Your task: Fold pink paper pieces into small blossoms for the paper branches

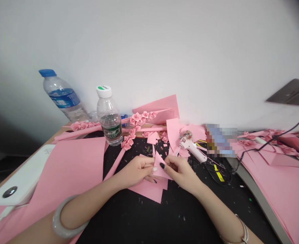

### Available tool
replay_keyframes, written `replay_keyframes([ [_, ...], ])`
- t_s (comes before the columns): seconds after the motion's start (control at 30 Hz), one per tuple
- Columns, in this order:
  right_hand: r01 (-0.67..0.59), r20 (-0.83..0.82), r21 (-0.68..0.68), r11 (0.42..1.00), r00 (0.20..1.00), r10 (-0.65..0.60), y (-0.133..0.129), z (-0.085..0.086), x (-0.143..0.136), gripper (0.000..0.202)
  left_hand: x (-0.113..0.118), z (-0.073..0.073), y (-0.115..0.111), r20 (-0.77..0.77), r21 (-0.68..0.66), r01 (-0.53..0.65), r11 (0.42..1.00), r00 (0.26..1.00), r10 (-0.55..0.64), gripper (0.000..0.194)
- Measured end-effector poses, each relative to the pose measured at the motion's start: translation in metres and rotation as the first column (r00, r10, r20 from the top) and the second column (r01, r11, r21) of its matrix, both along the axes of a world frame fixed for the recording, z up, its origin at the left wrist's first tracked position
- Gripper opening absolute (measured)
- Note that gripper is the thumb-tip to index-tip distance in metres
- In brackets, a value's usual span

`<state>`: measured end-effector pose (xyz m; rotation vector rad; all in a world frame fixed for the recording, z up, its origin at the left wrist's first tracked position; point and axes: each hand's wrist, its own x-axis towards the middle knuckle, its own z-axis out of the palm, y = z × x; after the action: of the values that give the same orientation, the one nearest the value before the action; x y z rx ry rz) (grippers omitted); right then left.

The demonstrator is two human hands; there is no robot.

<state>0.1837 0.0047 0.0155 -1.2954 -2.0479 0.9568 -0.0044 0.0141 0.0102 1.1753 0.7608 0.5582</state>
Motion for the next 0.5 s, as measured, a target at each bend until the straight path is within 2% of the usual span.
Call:
replay_keyframes([
  [0.13,-0.105,-0.009,-0.101,0.989,0.994,0.105,-0.001,0.001,-0.0033,0.03,-0.0003,0.0024,-0.0014,0.03,0.013,0.035,0.999,0.999,-0.036,0.017],
  [0.5,-0.071,-0.108,-0.16,0.984,0.993,0.054,-0.0037,-0.0043,-0.0063,0.031,-0.0016,-0.0023,-0.0006,0.023,-0.041,0.045,0.998,0.999,-0.044,0.019],
])
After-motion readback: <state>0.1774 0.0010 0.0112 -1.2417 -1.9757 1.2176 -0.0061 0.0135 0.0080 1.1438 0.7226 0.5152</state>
